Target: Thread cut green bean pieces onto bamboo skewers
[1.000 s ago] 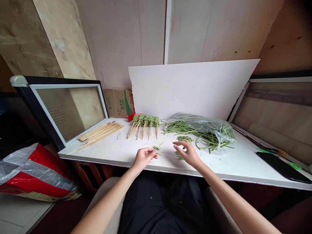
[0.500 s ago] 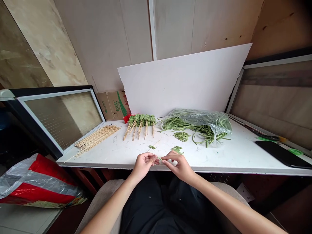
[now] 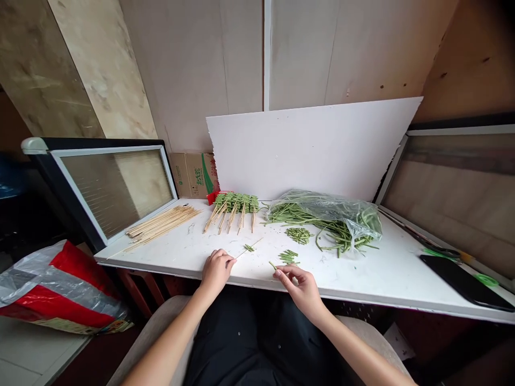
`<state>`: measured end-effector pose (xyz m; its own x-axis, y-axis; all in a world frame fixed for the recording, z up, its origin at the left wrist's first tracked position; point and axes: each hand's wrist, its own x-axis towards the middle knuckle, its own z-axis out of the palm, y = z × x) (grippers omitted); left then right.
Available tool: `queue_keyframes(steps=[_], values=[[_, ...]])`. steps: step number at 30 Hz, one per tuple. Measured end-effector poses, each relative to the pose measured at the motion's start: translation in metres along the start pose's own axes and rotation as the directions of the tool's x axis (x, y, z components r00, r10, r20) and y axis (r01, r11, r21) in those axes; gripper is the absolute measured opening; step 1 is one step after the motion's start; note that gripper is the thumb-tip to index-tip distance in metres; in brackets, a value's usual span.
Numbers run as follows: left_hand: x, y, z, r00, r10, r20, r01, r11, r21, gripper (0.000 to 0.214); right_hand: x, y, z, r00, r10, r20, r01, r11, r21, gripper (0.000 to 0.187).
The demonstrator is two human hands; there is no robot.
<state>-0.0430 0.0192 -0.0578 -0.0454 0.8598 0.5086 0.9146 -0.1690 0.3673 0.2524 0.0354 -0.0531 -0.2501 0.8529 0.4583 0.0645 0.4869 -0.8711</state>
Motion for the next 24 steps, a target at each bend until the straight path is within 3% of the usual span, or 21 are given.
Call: queue_keyframes(steps=[4, 9, 14, 20, 24], values=[[0.002, -0.002, 0.002, 0.998, 0.061, 0.008, -0.061, 0.998, 0.013, 0.026, 0.002, -0.009, -0.008, 0.995, -0.091, -0.049, 0.085, 0.991, -0.102, 0.027], [0.002, -0.014, 0.020, 0.996, 0.068, -0.051, -0.075, 0.986, -0.146, 0.022, 0.005, -0.002, -0.020, 0.976, -0.209, -0.065, 0.190, 0.958, -0.216, 0.025], [0.003, -0.012, 0.033, 0.996, 0.031, -0.084, -0.048, 0.977, -0.208, 0.019, 0.004, 0.005, -0.026, 0.979, -0.189, -0.079, 0.166, 0.958, -0.234, 0.028], [-0.005, -0.001, 0.034, 0.996, 0.016, -0.087, -0.044, 0.943, -0.329, 0.033, 0.007, 0.007, -0.024, 0.981, -0.146, -0.129, 0.114, 0.967, -0.228, 0.035], [-0.003, 0.001, 0.030, 0.997, -0.042, -0.066, 0.014, 0.925, -0.380, 0.025, 0.009, 0.013, -0.024, 0.980, -0.098, -0.172, 0.061, 0.976, -0.208, 0.038]])
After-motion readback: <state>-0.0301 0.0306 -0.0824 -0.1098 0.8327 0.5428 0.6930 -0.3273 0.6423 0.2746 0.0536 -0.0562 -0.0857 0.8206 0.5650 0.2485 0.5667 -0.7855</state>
